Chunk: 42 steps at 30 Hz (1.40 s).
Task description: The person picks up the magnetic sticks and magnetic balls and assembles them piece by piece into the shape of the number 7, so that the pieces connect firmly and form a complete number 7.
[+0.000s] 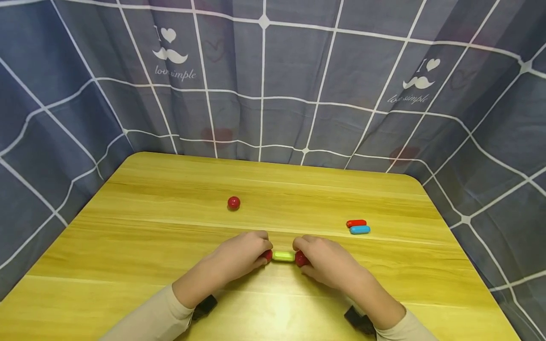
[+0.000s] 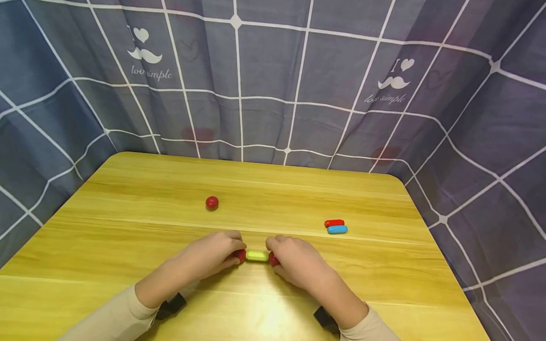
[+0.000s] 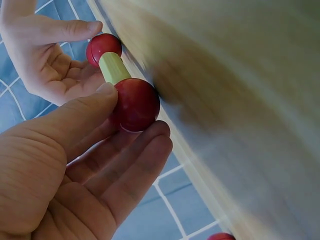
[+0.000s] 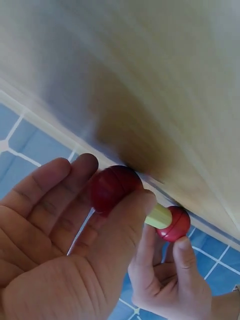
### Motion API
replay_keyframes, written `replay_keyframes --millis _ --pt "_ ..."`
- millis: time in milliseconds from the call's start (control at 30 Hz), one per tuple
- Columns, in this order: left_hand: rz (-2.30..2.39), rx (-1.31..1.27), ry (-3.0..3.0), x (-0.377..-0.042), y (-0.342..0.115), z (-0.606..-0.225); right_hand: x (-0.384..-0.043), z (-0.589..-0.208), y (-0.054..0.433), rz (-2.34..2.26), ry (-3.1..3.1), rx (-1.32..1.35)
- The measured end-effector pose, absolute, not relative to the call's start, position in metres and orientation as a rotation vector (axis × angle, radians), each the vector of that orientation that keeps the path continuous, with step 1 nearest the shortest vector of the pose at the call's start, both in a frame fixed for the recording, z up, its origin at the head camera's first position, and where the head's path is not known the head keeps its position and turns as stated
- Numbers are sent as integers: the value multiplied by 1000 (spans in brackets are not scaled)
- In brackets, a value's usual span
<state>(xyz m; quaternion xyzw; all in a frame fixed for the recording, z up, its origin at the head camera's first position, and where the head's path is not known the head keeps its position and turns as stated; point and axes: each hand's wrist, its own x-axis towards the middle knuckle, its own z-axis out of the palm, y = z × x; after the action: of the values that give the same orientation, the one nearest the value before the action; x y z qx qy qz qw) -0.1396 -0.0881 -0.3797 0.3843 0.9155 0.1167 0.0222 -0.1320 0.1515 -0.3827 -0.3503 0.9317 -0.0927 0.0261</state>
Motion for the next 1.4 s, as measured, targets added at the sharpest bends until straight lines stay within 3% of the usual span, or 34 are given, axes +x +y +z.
replay_keyframes --millis 800,1400 --pt "382 1219 2833 -140 -88 -379 -163 -379 248 -85 3198 -711" --pt "392 1222 2830 -142 -89 -381 -170 -381 262 -154 3124 -597"
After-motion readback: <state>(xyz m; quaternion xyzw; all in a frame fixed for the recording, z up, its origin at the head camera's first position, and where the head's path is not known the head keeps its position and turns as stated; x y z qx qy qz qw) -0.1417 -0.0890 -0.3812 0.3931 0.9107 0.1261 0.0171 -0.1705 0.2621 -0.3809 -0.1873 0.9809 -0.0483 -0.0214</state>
